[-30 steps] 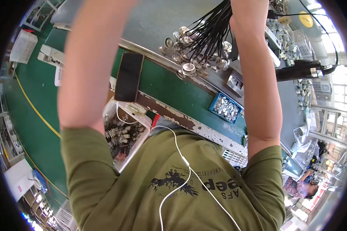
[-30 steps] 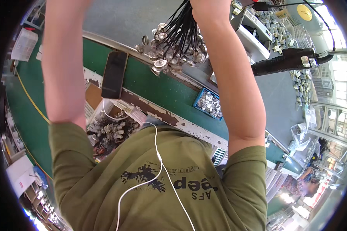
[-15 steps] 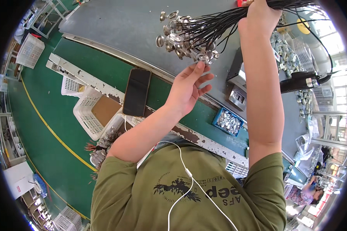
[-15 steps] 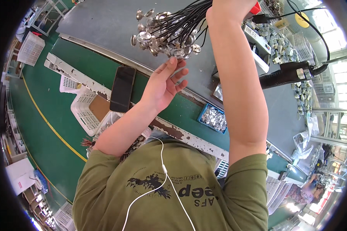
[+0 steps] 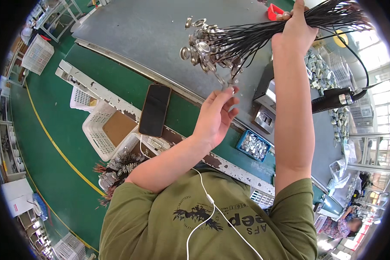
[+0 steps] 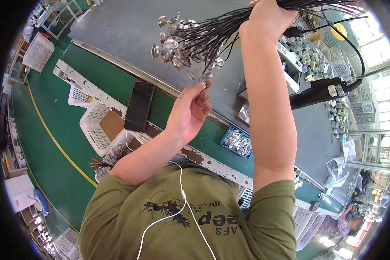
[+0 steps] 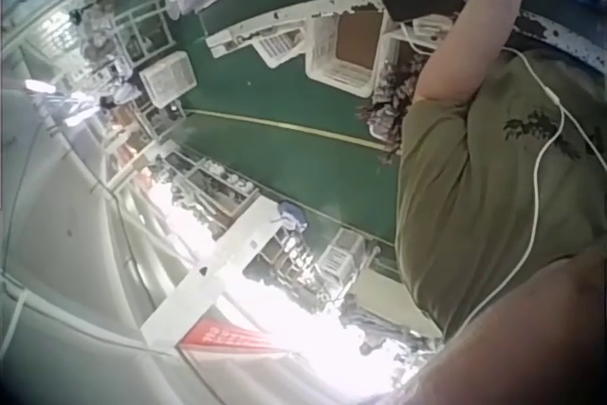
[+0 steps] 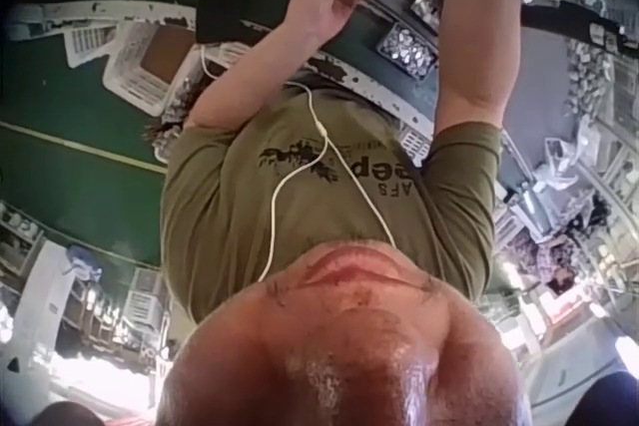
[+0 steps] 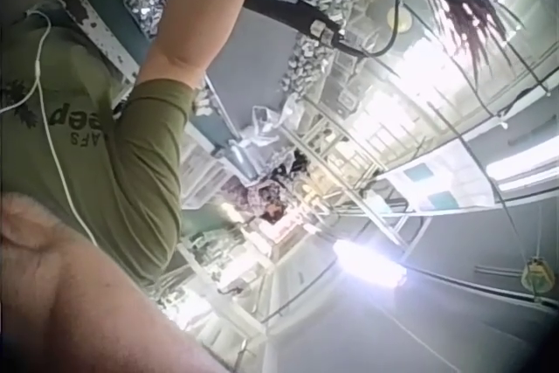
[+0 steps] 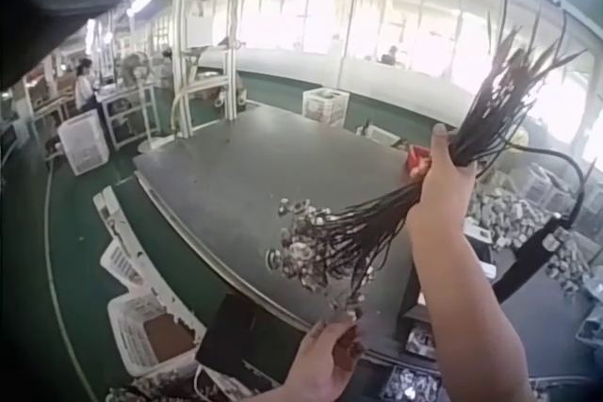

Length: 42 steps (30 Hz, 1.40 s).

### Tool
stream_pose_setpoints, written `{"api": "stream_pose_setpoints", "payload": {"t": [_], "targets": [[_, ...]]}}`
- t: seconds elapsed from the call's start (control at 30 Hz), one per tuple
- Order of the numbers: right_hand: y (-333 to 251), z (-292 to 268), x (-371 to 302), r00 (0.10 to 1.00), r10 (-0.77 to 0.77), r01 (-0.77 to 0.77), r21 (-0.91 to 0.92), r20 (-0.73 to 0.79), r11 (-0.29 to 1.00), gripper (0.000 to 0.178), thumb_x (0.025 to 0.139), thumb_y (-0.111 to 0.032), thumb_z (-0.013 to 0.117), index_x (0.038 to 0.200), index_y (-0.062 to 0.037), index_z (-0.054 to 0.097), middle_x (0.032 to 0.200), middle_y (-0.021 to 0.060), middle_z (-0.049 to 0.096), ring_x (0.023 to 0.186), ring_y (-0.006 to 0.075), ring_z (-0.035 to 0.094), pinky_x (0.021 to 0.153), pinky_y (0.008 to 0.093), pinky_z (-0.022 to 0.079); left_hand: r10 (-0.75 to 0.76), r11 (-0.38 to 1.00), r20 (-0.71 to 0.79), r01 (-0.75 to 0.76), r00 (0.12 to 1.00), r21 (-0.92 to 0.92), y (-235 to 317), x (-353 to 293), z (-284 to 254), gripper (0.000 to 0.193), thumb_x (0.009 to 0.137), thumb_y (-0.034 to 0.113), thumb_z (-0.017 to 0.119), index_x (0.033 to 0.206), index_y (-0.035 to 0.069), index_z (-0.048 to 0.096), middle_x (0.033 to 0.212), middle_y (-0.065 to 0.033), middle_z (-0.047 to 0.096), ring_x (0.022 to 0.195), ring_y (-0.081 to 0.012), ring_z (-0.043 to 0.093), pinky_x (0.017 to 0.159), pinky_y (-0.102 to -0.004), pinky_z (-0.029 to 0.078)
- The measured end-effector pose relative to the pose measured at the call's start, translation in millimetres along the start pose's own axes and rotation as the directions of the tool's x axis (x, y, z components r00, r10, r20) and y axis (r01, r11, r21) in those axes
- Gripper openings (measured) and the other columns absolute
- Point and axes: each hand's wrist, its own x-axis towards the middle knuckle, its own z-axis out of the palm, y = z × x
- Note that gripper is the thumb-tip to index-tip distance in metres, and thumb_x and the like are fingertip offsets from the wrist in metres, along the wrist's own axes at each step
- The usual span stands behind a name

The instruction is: Assembling electronic components using an electric screwdriver and sorting wire bundles on an assembly line.

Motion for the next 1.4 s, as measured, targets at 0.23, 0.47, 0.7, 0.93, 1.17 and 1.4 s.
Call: {"api": "stream_pose_setpoints", "payload": {"t": [0.23, 0.47, 0.7, 0.93, 1.17, 1.4], "targets": [[21.3, 3.9, 4.7, 0.679, -0.727, 0.428, -0.748, -0.104, 0.507, 0.022, 0.090, -0.021, 0.068, 0.084, -0.0079, 0.052, 0.065, -0.0004, 0.048, 0.049, 0.0100, 0.046, 0.045, 0.0258, 0.041, 0.181, 0.941, 0.154, -0.216, 0.971, 0.260, 13.1, -6.7, -31.9, 0.018, 0.093, 0.008, 0.060, 0.109, 0.007, 0.053, 0.104, -0.0062, 0.061, 0.075, -0.0088, 0.054, 0.062, -0.0215, 0.044], [16.9, 3.3, 1.6, 0.747, -0.645, 0.311, -0.773, -0.161, 0.552, 0.022, 0.091, -0.022, 0.068, 0.082, -0.0079, 0.053, 0.065, -0.0003, 0.048, 0.049, 0.0097, 0.046, 0.046, 0.0250, 0.040, 0.130, 0.666, 0.325, -0.326, 0.937, 0.671, 61.3, -19.4, -66.9, 0.023, 0.092, 0.009, 0.060, 0.113, 0.003, 0.053, 0.099, -0.0025, 0.060, 0.077, -0.0070, 0.052, 0.065, -0.0215, 0.043], [24.2, 0.0, 6.2, 0.752, -0.651, 0.376, -0.744, -0.103, 0.552, 0.025, 0.091, -0.021, 0.068, 0.077, -0.0078, 0.051, 0.062, 0.0005, 0.048, 0.049, 0.0105, 0.045, 0.045, 0.0247, 0.040, -0.011, 0.260, 0.334, -0.320, 0.942, 0.911, 73.3, -18.7, -29.3, 0.023, 0.096, 0.012, 0.053, 0.115, 0.000, 0.056, 0.081, -0.0015, 0.056, 0.067, -0.0064, 0.046, 0.065, -0.0221, 0.041], [7.6, 2.7, 7.0, 0.742, -0.641, 0.321, -0.736, -0.196, 0.596, 0.027, 0.089, -0.023, 0.070, 0.076, -0.0098, 0.050, 0.061, -0.0001, 0.047, 0.048, 0.0117, 0.046, 0.045, 0.0259, 0.041, -0.015, 0.203, 0.180, -0.173, 0.984, 0.964, 90.6, -44.8, -58.2, 0.026, 0.101, 0.020, 0.045, 0.106, 0.002, 0.064, 0.060, -0.0007, 0.047, 0.056, -0.0074, 0.044, 0.054, -0.0243, 0.037], [-14.7, -1.2, 19.3, 0.694, -0.698, 0.361, -0.754, -0.176, 0.549, 0.027, 0.089, -0.024, 0.069, 0.076, -0.0096, 0.051, 0.059, -0.0002, 0.046, 0.046, 0.0122, 0.046, 0.042, 0.0257, 0.043, 0.127, 0.016, 0.028, -0.030, 0.992, 0.999, 116.9, -101.8, -138.3, 0.017, 0.097, 0.010, 0.050, 0.106, 0.005, 0.064, 0.061, -0.0009, 0.050, 0.055, -0.0076, 0.045, 0.053, -0.0252, 0.039], [-19.3, -6.0, 18.7, 0.661, -0.740, 0.382, -0.792, -0.126, 0.476, 0.027, 0.090, -0.026, 0.068, 0.077, -0.0095, 0.051, 0.058, 0.0001, 0.046, 0.045, 0.0121, 0.046, 0.042, 0.0264, 0.043, 0.721, -0.414, 0.287, 0.060, 0.630, 0.908, 212.7, -162.5, -177.9, 0.018, 0.098, 0.005, 0.048, 0.102, 0.000, 0.065, 0.066, -0.0024, 0.055, 0.062, -0.0091, 0.054, 0.059, -0.0253, 0.045]]}}
